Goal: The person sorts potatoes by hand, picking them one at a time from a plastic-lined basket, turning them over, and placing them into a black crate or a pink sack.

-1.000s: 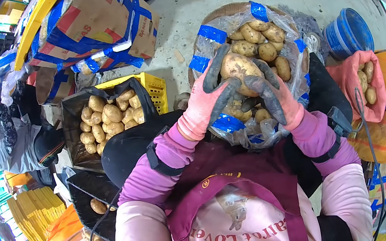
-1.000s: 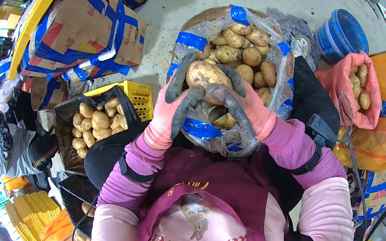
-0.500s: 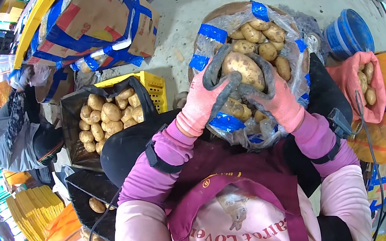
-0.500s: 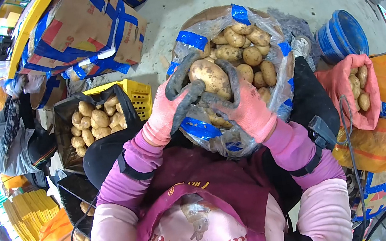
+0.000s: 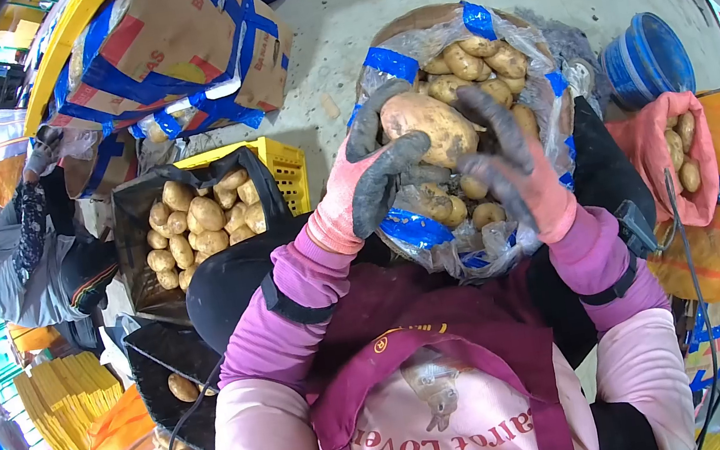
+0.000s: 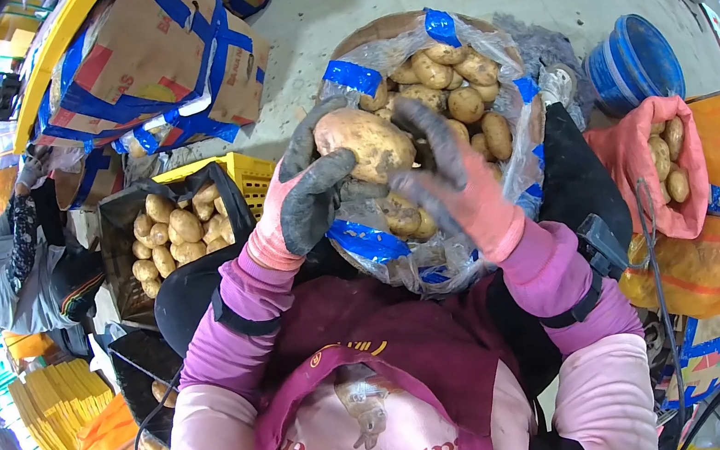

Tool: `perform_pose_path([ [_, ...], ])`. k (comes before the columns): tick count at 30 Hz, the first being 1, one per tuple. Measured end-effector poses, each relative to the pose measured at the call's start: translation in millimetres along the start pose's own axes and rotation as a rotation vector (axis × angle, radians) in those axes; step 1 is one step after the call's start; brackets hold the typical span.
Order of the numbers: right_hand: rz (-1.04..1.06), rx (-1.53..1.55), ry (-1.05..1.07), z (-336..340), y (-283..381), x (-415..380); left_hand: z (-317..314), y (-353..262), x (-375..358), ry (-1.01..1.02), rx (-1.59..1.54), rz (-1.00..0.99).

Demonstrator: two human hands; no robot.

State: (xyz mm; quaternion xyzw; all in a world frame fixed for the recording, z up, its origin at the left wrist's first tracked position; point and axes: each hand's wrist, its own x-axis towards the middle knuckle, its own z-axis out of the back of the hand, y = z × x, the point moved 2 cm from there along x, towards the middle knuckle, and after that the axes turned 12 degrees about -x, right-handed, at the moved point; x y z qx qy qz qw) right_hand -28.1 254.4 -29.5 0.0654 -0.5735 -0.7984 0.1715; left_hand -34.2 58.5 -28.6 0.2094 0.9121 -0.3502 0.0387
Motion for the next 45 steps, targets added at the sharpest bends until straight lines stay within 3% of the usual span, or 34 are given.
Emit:
perform_pose_path([
  [1,-0.189,0.239,0.007,2,-1,0,-1,-1,-1,0.0,-0.056,-0.019],
  [2,-0.19,0.241,0.005,3,1,0,11,1,2,-0.002,0.108,-0.098],
  [5,-0.362,0.118,0.097,1,4,-1,7,2,2,0.0,0.114,-0.132],
  [6,-0.042,-0.136,0.01,-1,-1,2,8,5,2,0.001,0.114,-0.13],
  [11,0.019,-0.197,-0.069,-10,-5,-5,24,20,0,-0.056,0.693,-0.366],
  [15,0.091,-0.44,-0.137,-14,5,-8,17,26,-8,-0.064,0.703,-0.444],
  [17,0.143,-0.498,-0.205,-17,-7,-11,6,23,-11,-0.125,0.309,-0.272],
  [19,0.197,-0.563,-0.271,-11,-6,-7,0,15,-11,-0.106,0.25,-0.232],
  [21,0.056,-0.173,-0.074,-1,-1,3,1,7,-12,-0.098,0.195,-0.199],
  [22,-0.342,0.197,0.021,3,-1,3,1,2,-11,-0.029,0.268,-0.249],
  [23,-0.433,0.34,0.034,9,-1,6,1,-4,-11,0.041,0.344,-0.296],
  [25,-0.271,0.212,-0.023,15,-2,9,11,-5,-7,0.065,0.355,-0.322],
  [27,-0.257,0.162,-0.028,9,9,4,11,-6,-4,0.093,0.725,-0.451],
  [29,-0.246,0.114,-0.03,7,10,2,6,-3,-5,0.087,0.786,-0.47],
  [31,-0.027,-0.164,-0.1,9,4,2,-1,2,-7,0.087,0.85,-0.484],
  [33,-0.034,-0.179,-0.094,12,5,1,-7,6,-10,0.084,0.976,-0.524],
  [38,-0.041,-0.158,-0.108,13,-2,-3,-5,2,-11,0.086,0.972,-0.473],
  [40,-0.215,0.252,-0.056,13,-8,-3,8,5,-6,0.108,0.637,-0.361],
  [41,-0.214,0.253,-0.056,15,-5,-3,12,6,-6,0.109,0.637,-0.361],
  [43,-0.343,0.476,0.024,17,4,-3,13,7,-6,0.116,0.328,-0.276],
  [45,-0.269,0.355,0.006,16,-5,-2,5,4,-11,0.118,0.26,-0.238],
])
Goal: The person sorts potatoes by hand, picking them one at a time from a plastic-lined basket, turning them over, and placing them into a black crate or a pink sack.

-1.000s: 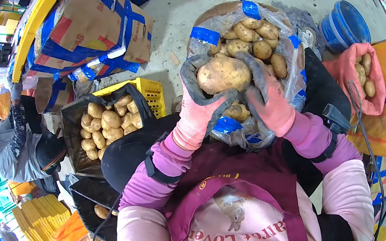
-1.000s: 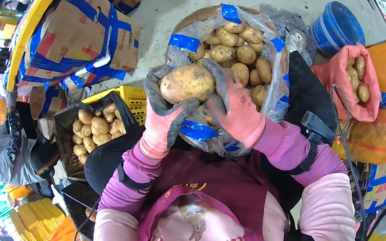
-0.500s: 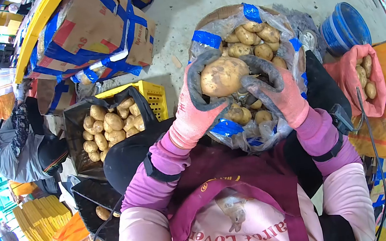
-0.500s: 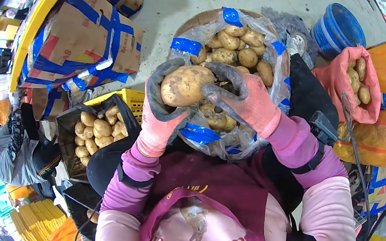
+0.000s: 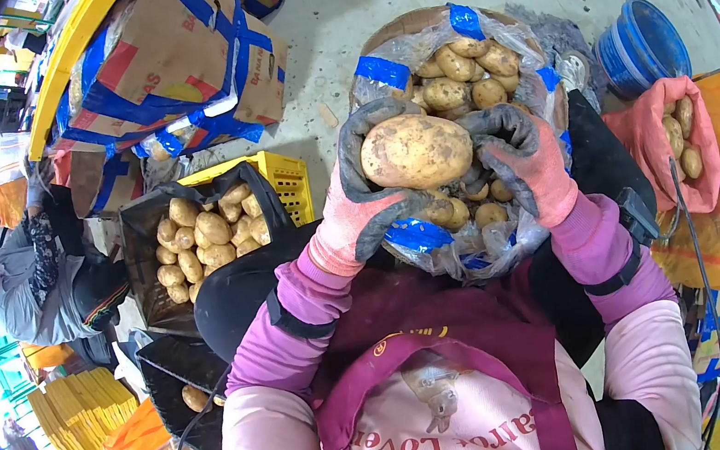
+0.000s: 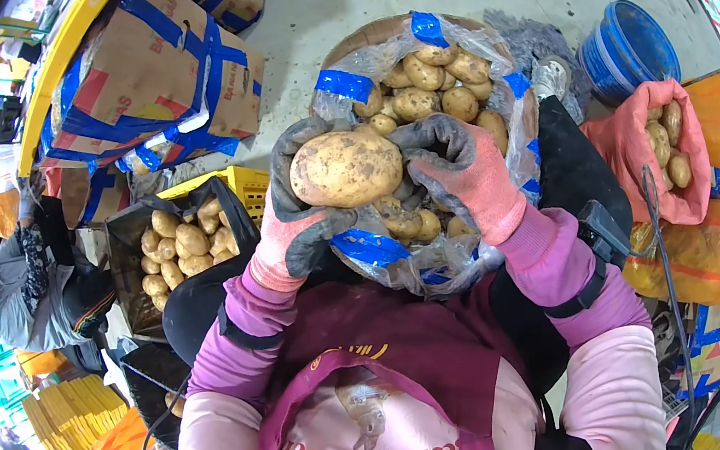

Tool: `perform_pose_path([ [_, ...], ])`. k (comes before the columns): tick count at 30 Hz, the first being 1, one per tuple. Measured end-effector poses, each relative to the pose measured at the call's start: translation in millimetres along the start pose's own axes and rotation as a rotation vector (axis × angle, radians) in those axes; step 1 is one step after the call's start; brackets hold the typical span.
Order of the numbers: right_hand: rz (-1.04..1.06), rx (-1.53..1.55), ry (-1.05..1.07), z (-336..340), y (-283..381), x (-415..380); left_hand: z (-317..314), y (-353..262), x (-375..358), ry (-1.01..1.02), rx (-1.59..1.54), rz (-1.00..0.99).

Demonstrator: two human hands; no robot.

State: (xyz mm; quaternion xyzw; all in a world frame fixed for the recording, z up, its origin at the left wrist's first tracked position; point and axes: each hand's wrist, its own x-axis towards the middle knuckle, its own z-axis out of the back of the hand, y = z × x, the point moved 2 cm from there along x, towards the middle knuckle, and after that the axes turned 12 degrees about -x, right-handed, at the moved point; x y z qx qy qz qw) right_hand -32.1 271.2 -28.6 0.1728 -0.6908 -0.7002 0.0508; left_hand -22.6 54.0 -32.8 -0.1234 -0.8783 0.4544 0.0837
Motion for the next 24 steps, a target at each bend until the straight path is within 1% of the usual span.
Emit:
perform_pose_path([
  [1,0.076,-0.119,-0.026,2,-1,1,-3,-2,0,0.002,-0.072,0.037],
  [2,0.076,-0.12,-0.027,5,-1,2,-3,-3,1,0.003,-0.074,0.036],
  [4,-0.121,0.099,0.11,6,-2,3,2,-8,3,0.012,0.094,-0.013],
  [5,-0.121,0.098,0.112,4,0,4,4,-9,3,0.011,0.095,-0.014],
  [7,-0.164,0.387,0.212,-5,2,6,4,-13,4,0.082,0.558,-0.174],
  [8,-0.166,0.387,0.214,-8,0,6,1,-12,4,0.079,0.558,-0.173],
  [10,-0.296,0.552,0.38,-19,-6,5,-15,-11,4,0.176,0.624,-0.269],
  [11,-0.255,0.569,0.391,-18,-3,5,-21,-14,3,0.213,0.712,-0.28],
  [12,-0.256,0.569,0.388,-17,-6,6,-25,-15,4,0.215,0.71,-0.278],
  [14,-0.194,0.354,0.139,-8,-15,8,-23,-11,8,-0.049,0.135,0.072],
  [15,-0.195,0.351,0.144,-6,-11,8,-14,-13,8,-0.071,0.243,0.032],
  [16,-0.171,0.337,0.125,-4,-3,7,-12,-11,7,-0.076,0.243,0.028],
  [18,-0.145,0.323,0.108,-3,4,6,-10,-6,5,-0.043,0.509,0.027],
  [19,-0.098,0.212,0.08,-5,5,4,-11,-5,7,-0.015,0.645,-0.118],
  [20,-0.052,0.102,0.051,-5,6,4,-10,-5,6,-0.018,0.644,-0.115],
  [22,-0.022,0.136,0.047,-6,0,5,-9,-10,4,-0.022,0.776,-0.097],
  [23,0.014,0.17,0.041,-6,-2,6,-4,-10,4,-0.023,0.776,-0.098],
  [24,0.015,0.168,0.042,-7,1,6,2,-9,5,-0.072,0.587,-0.029],
])
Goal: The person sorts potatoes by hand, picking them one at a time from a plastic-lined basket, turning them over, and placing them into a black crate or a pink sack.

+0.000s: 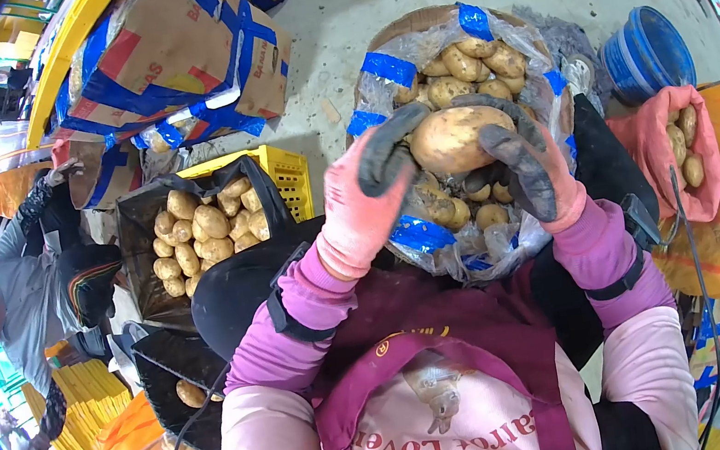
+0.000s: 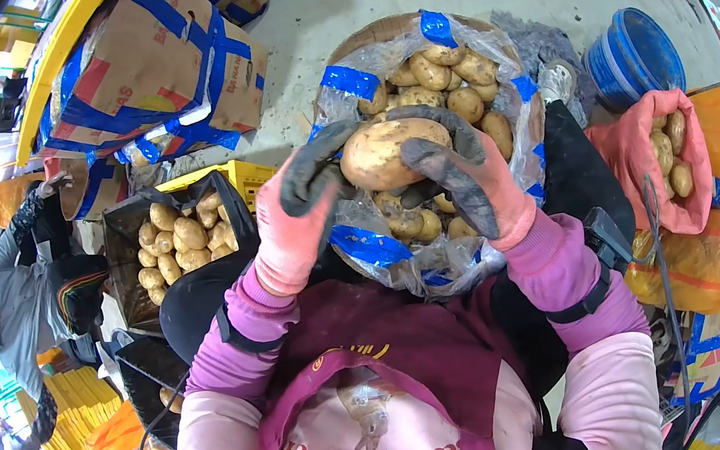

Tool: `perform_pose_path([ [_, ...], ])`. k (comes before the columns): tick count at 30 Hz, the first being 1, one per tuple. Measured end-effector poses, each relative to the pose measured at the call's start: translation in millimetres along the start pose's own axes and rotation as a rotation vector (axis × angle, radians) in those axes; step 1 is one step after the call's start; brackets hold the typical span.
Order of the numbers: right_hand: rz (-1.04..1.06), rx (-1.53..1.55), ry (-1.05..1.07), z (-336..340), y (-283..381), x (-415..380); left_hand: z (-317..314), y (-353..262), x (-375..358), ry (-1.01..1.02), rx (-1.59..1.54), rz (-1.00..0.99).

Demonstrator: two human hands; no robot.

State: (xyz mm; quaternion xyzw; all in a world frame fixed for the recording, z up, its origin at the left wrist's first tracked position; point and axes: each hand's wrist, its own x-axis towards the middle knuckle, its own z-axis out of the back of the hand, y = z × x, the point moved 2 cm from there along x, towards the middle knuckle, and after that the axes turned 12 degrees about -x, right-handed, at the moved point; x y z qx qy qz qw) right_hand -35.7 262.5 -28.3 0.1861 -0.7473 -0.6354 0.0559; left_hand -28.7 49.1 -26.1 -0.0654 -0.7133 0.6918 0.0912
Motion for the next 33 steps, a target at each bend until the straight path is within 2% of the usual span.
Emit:
perform_pose_path([
  [1,0.036,-0.035,0.011,-2,6,-1,2,3,1,-0.028,-0.188,0.085],
  [2,0.072,-0.069,0.023,-4,9,-1,3,2,1,-0.033,-0.189,0.083],
  [3,0.072,-0.07,0.027,-3,7,0,3,-6,3,-0.081,-0.413,0.197],
  [4,0.247,-0.294,0.021,-2,7,1,3,-10,4,-0.126,-0.635,0.311],
  [5,0.422,-0.518,0.011,-2,8,1,3,-1,6,-0.068,-0.815,0.282],
  [6,0.424,-0.519,0.01,-3,9,0,1,-2,6,-0.066,-0.814,0.28],
  [8,0.541,-0.81,-0.025,-8,15,-5,-6,-7,3,0.082,-0.547,0.26],
  [9,0.564,-0.91,-0.023,-9,17,-6,-5,-7,2,0.091,-0.598,0.268],
  [10,0.565,-0.909,-0.021,-9,15,-5,-4,-8,2,0.089,-0.598,0.267],
  [12,0.53,-0.896,-0.097,-8,10,-4,-3,-15,3,0.117,-0.567,0.123],
  [14,0.481,-0.861,-0.075,-7,7,-4,-5,-15,4,0.122,-0.539,0.118],
  [16,0.432,-0.828,-0.052,-7,5,-4,-8,-7,2,0.085,-0.27,-0.031],
  [17,0.393,-0.797,-0.034,-8,2,-5,-5,-5,-1,0.033,-0.011,-0.054],
  [18,0.353,-0.766,-0.014,-9,1,-5,-3,0,-2,0.026,-0.011,-0.056],
  [20,0.361,-0.778,0.013,-10,4,-7,3,15,-4,-0.008,-0.152,0.073],
  [21,0.368,-0.791,0.032,-11,5,-7,3,12,-5,-0.059,-0.492,0.088],
  [25,0.44,-0.927,-0.028,-12,5,-7,7,14,-2,-0.053,-0.544,0.134],
  [28,0.497,-1.007,0.003,-15,15,-8,1,8,-3,-0.031,-0.072,-0.06],
  [29,0.481,-0.973,0.014,-18,16,-9,3,7,-6,-0.049,-0.238,0.086],
  [30,0.464,-0.938,0.027,-20,16,-9,7,5,-3,-0.055,-0.239,0.088],
  [32,0.488,-1.011,-0.005,-14,3,-13,15,-3,5,0.032,0.114,-0.199],
  [33,0.517,-1.084,-0.041,-11,-1,-12,8,12,2,-0.129,-0.64,0.193],
])
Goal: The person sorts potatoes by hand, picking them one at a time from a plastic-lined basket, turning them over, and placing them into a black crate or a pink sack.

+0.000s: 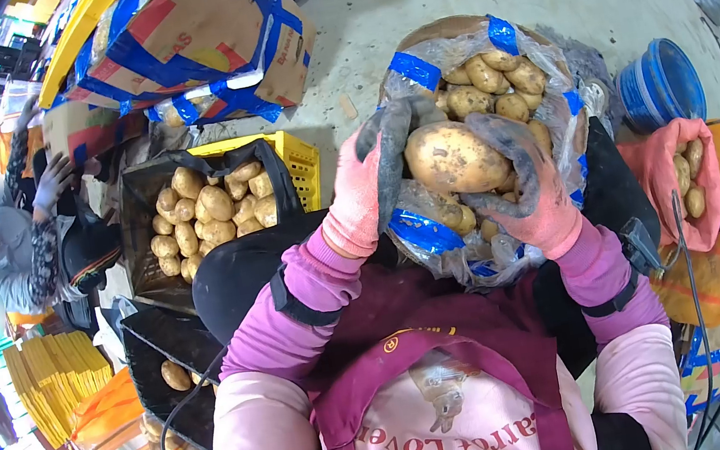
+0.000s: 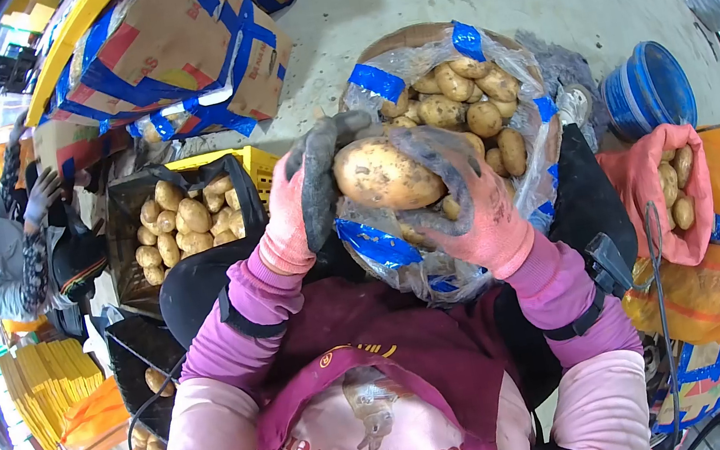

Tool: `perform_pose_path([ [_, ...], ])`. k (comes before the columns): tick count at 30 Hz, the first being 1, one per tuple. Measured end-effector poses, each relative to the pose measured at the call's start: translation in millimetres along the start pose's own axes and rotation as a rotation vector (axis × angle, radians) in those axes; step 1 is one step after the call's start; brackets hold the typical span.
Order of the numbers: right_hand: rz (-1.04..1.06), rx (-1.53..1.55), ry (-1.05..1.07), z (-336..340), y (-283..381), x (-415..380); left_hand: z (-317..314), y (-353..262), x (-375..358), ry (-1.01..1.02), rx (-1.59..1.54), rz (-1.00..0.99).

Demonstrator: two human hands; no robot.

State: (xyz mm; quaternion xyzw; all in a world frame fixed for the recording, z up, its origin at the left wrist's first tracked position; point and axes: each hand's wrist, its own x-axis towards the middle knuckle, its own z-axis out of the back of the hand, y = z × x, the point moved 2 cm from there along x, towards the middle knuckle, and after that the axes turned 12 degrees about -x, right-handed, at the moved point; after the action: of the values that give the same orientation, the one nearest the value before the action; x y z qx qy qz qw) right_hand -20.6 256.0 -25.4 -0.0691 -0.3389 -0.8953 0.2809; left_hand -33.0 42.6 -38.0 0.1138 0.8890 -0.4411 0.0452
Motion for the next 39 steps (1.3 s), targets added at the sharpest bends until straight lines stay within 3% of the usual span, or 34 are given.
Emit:
perform_pose_path([
  [5,0.176,-0.083,-0.081,4,5,11,-10,3,-6,0.133,0.306,0.041],
  [7,0.173,-0.088,-0.093,5,8,11,-6,4,-7,0.168,0.493,-0.119],
  [8,0.172,-0.093,-0.094,6,10,12,-4,5,-8,0.174,0.429,-0.084],
  [9,0.129,-0.038,-0.065,6,12,14,-4,4,-10,0.18,0.428,-0.085],
  [11,0.086,0.014,-0.036,7,8,15,-6,2,-13,0.265,0.653,-0.271],
  [13,-0.091,0.228,0.09,1,-3,11,-6,6,-16,0.281,0.663,-0.173],
  [15,-0.119,0.222,0.101,4,-2,11,-8,3,-18,0.29,0.905,-0.267],
  [18,-0.156,0.251,0.089,5,-7,11,-19,5,-25,0.213,1.028,-0.355],
  [19,-0.164,0.284,0.066,5,-9,10,-20,3,-23,0.215,1.026,-0.354],
  [21,-0.107,0.193,0.039,6,-5,11,-13,-2,-15,0.132,0.993,-0.122],
  [22,-0.048,0.104,0.011,7,-1,11,-6,0,-9,0.162,0.823,-0.249],
  [23,-0.048,0.107,0.009,10,1,12,-5,1,-10,0.162,0.825,-0.248],
  [25,-0.007,-0.153,0.002,14,6,13,-20,-8,-14,0.172,0.245,-0.004],
  [27,0.011,-0.16,-0.012,9,5,9,-28,-7,-19,0.209,1.014,-0.324],
  [29,0.033,-0.17,-0.019,6,4,4,-30,-6,-24,0.153,1.203,-0.35],
  [32,0.062,-0.211,0.053,1,7,2,5,8,-5,-0.016,0.964,-0.326],
  [34,-0.332,0.654,0.116,-3,6,10,16,2,4,-0.06,0.839,-0.271],
  [35,-0.331,0.648,0.112,0,5,12,19,2,6,-0.099,0.707,-0.209],
  [37,-0.769,1.242,0.229,-1,-1,9,12,1,7,-0.037,0.585,-0.304],
  [39,-0.79,1.349,0.237,-20,-19,0,14,8,9,0.008,0.29,-0.134],
])
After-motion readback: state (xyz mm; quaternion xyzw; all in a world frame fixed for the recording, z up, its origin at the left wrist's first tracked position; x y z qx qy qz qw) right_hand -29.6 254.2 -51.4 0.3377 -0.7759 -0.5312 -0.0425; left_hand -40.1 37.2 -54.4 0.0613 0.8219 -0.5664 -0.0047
